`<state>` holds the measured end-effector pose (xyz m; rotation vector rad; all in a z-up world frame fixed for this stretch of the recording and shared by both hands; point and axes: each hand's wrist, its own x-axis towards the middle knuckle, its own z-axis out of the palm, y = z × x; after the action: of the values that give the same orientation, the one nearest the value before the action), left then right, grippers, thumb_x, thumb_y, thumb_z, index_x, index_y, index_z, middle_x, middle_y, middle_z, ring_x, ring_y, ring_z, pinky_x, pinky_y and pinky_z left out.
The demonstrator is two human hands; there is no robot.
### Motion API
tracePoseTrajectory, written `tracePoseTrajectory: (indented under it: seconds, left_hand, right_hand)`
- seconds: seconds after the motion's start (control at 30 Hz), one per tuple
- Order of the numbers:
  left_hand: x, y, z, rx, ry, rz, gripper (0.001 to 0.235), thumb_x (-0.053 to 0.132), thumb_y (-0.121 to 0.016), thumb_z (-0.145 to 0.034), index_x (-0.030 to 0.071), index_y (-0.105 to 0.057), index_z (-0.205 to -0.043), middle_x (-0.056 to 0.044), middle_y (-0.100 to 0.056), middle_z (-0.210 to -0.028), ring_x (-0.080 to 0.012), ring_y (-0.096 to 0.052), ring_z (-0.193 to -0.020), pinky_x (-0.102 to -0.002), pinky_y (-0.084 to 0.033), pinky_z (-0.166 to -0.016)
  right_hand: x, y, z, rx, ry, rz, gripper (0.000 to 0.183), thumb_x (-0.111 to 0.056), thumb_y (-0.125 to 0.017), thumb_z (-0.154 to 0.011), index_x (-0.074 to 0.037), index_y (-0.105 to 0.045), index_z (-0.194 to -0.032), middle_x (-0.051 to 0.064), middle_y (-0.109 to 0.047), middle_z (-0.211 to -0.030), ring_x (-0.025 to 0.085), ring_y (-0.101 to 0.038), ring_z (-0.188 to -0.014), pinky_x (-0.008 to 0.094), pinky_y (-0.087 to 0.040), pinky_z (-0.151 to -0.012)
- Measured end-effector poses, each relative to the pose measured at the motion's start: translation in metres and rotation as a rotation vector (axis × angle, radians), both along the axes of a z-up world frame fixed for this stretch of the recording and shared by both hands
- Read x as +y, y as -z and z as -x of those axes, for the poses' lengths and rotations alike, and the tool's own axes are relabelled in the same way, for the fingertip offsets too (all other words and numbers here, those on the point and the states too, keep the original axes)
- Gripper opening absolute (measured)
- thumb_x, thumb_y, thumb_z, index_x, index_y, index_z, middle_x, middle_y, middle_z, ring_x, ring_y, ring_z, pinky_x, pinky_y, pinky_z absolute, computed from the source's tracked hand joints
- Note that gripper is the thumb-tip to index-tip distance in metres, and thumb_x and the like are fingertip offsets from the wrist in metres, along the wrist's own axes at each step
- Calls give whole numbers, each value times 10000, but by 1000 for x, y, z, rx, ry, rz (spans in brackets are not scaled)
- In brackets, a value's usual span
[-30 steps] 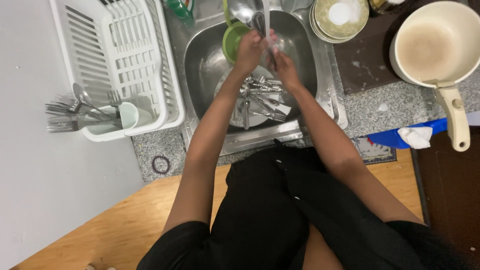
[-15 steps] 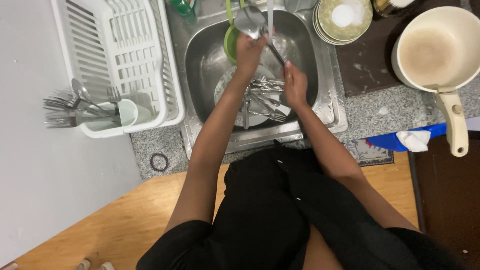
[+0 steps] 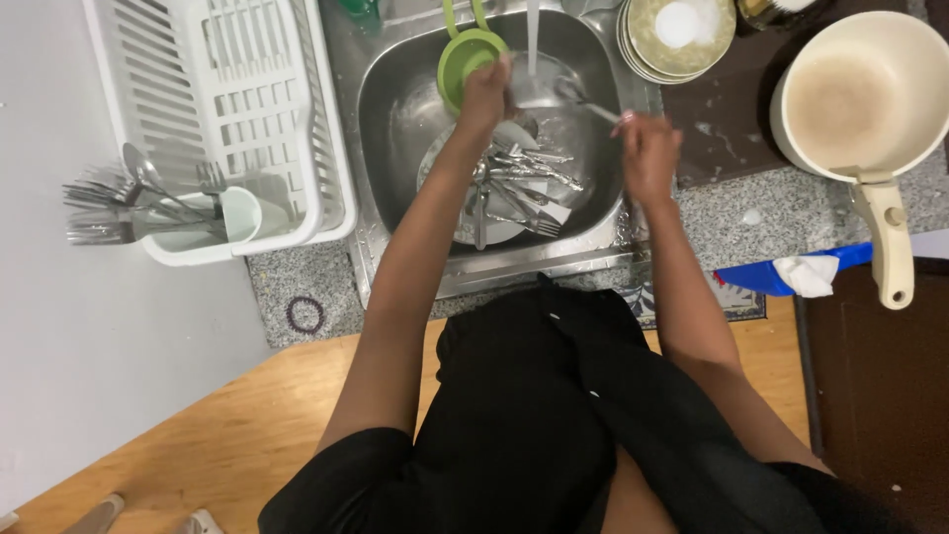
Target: The person washes various pieces of metal cutlery, including forks, spoons, and knives, under running water in a kitchen sink. They scrub the items by hand and then place them into a white dish rack to dry.
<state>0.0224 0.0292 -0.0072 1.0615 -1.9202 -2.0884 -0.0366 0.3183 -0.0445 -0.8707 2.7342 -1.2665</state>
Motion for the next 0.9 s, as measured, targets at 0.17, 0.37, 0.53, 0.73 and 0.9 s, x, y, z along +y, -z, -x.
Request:
tracePoseTrajectory:
  seconds: [0.17, 0.37, 0.53, 0.73, 0.9]
  left_hand:
    - [2, -66, -36, -29, 242, -305, 493, 320, -562, -1095, 42, -656, -1491, -159, -780, -1403, -318, -737, -1319, -402, -655, -1125]
    - [-1, -73, -44, -96, 24, -315, 368, 327, -816, -973, 75, -824, -1241, 18, -672, -808, -102, -607, -717, -203, -598, -700]
    - [-22, -93, -60, 97, -52, -297, 375, 350, -773, -993, 85, -801, -1256, 16, -752, -898, -88, -619, -748, -208, -512, -714]
    - [-73, -82, -69, 269, -175, -261, 502, 366, -876, -852, 6, -823, -1199, -65, -786, -896, -178, -752, -834, -338, -707, -829]
    - [-81, -108, -93, 160, -253, -203, 613, 394, -906, -803, 5, -791, -1262, 0, -689, -797, -118, -664, -726, -312, -697, -735]
  right_hand:
    - [9, -8, 32, 99, 65, -31, 589, -511, -414, -1308, -129, -433, -861, 31, -459, -798, 254, -487, -887, 441, -342, -890]
    - [-8, -15, 23, 88, 25, -21, 468, -437, -460, -1274, -138, -666, -979, 37, -665, -961, 268, -541, -985, 453, -345, -907]
    - [-36, -15, 10, 34, -146, 92, 351, -325, -501, -1238, -63, -731, -1193, 121, -727, -1154, 327, -618, -1104, 468, -407, -962]
    - [-78, 23, 6, -268, -201, 351, 261, -312, -631, -1175, -91, -751, -1242, 44, -745, -1178, 174, -664, -1085, 321, -496, -967]
    - [-107, 47, 14, -778, -59, 652, 241, -250, -754, -1077, -147, -777, -1294, 40, -777, -1389, 129, -712, -1229, 299, -632, -997]
